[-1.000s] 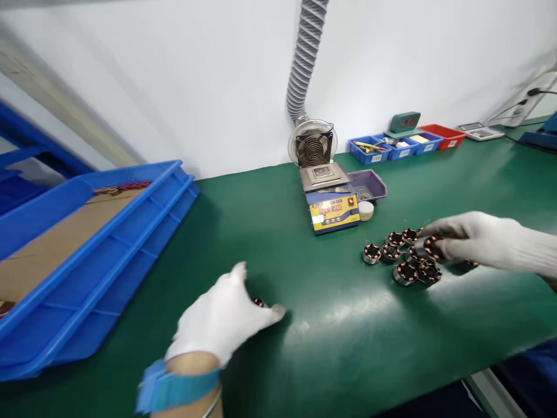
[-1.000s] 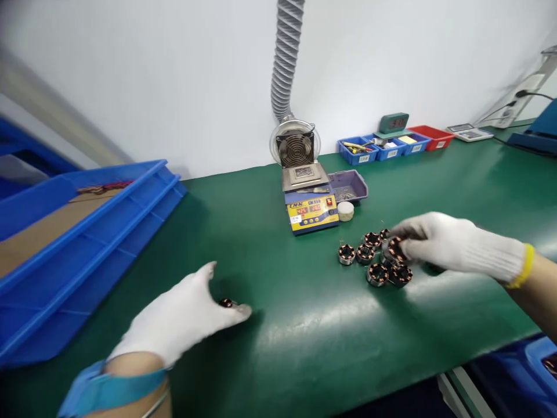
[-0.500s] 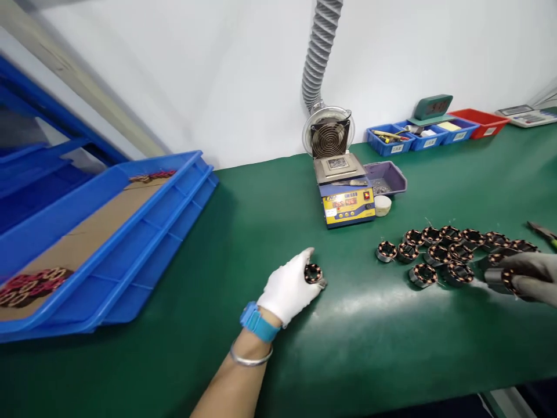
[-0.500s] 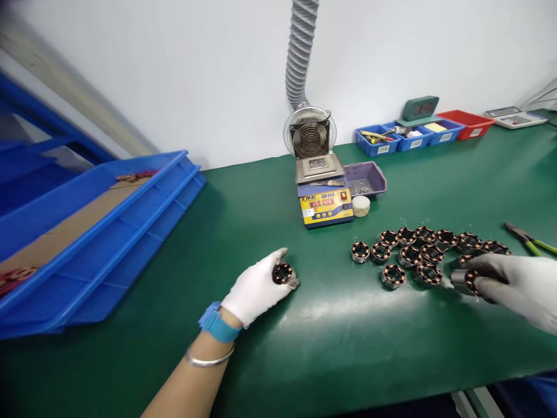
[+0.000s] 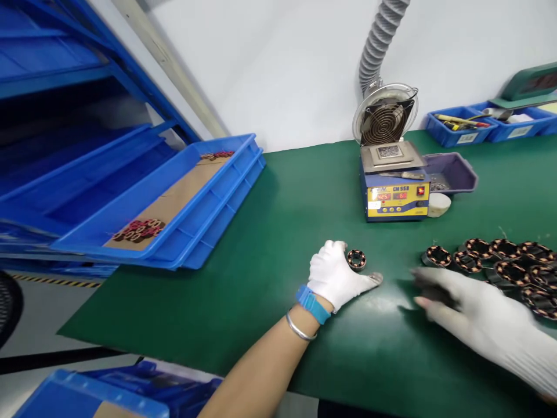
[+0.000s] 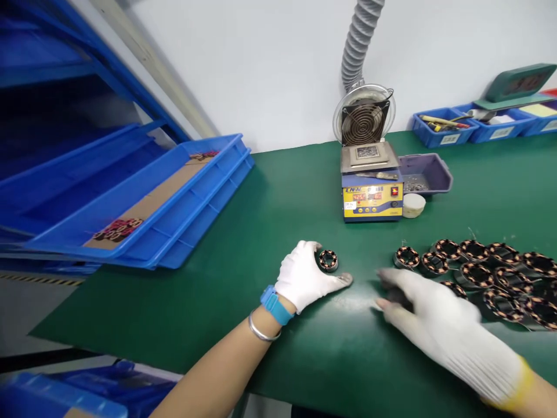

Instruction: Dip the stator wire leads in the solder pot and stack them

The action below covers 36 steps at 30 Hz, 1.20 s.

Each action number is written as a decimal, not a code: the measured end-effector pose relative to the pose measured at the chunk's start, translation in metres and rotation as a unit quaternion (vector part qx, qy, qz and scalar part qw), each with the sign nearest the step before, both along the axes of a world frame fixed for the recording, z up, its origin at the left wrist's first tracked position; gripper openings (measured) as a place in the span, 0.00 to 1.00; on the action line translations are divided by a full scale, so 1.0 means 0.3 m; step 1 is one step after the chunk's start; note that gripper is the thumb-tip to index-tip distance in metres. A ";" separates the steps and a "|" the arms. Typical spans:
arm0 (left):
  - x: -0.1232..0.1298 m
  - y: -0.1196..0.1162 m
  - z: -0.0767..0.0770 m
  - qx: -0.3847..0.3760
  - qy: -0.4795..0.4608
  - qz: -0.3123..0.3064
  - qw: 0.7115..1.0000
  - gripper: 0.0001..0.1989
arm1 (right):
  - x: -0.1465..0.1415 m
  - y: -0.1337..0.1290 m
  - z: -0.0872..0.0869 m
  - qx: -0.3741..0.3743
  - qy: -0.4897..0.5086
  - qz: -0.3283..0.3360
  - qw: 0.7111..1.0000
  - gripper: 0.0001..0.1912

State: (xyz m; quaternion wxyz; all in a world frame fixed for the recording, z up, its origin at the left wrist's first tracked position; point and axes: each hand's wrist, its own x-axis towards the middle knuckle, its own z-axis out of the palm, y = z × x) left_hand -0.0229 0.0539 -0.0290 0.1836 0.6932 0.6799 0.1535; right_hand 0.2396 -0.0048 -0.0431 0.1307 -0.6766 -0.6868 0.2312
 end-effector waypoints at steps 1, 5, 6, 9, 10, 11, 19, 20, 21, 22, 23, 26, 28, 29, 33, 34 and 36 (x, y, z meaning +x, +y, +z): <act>0.008 0.001 -0.008 0.004 0.008 0.002 1.000 0.33 | -0.077 0.039 0.000 -0.022 0.039 0.036 0.998 0.29; 0.008 0.011 -0.048 0.037 -0.058 -0.027 0.997 0.17 | -0.243 0.164 -0.019 -0.062 0.170 0.038 0.983 0.33; 0.004 0.010 -0.058 0.059 -0.100 -0.043 0.992 0.17 | -0.249 0.176 -0.028 -0.063 0.198 0.034 0.978 0.34; 0.000 0.002 -0.087 0.144 -0.236 -0.123 0.953 0.20 | -0.236 0.163 -0.041 -0.075 0.280 0.037 0.957 0.36; 0.003 -0.002 -0.096 0.170 -0.270 -0.154 0.935 0.22 | -0.232 0.149 -0.040 -0.087 0.304 0.037 0.948 0.37; 0.007 -0.006 -0.104 0.190 -0.294 -0.185 0.919 0.24 | -0.233 0.134 -0.038 -0.103 0.327 0.035 0.939 0.38; 0.031 -0.014 -0.117 0.217 -0.263 -0.217 0.915 0.28 | -0.279 0.041 -0.060 -0.057 0.454 0.007 0.889 0.43; 0.031 -0.015 -0.113 0.205 -0.249 -0.213 0.922 0.28 | -0.276 0.036 -0.065 -0.040 0.443 0.007 0.896 0.42; 0.031 -0.016 -0.109 0.191 -0.237 -0.210 0.929 0.27 | -0.272 0.034 -0.068 -0.022 0.431 0.009 0.902 0.40; 0.031 -0.017 -0.105 0.178 -0.229 -0.209 0.934 0.27 | -0.267 0.035 -0.068 -0.004 0.422 0.010 0.906 0.38; 0.031 -0.018 -0.101 0.167 -0.224 -0.211 0.937 0.28 | -0.261 0.040 -0.065 0.011 0.418 0.009 0.908 0.36; 0.032 -0.025 -0.092 0.132 -0.218 -0.225 0.940 0.28 | -0.242 0.067 -0.045 0.004 0.403 -0.011 0.915 0.29; 0.031 -0.028 -0.087 0.116 -0.214 -0.235 0.941 0.28 | -0.226 0.085 -0.030 0.003 0.358 -0.009 0.934 0.23; 0.030 -0.029 -0.084 0.111 -0.212 -0.243 0.940 0.28 | -0.217 0.092 -0.024 0.018 0.321 0.006 0.947 0.20; 0.017 -0.030 -0.067 0.081 -0.219 -0.286 0.929 0.28 | -0.179 0.112 -0.016 0.060 0.244 0.045 0.967 0.15; 0.014 -0.029 -0.064 0.071 -0.222 -0.294 0.927 0.28 | -0.172 0.116 -0.015 0.049 0.256 0.017 0.965 0.16; 0.009 -0.028 -0.061 0.057 -0.230 -0.294 0.926 0.28 | -0.163 0.125 -0.013 0.011 0.296 -0.053 0.954 0.19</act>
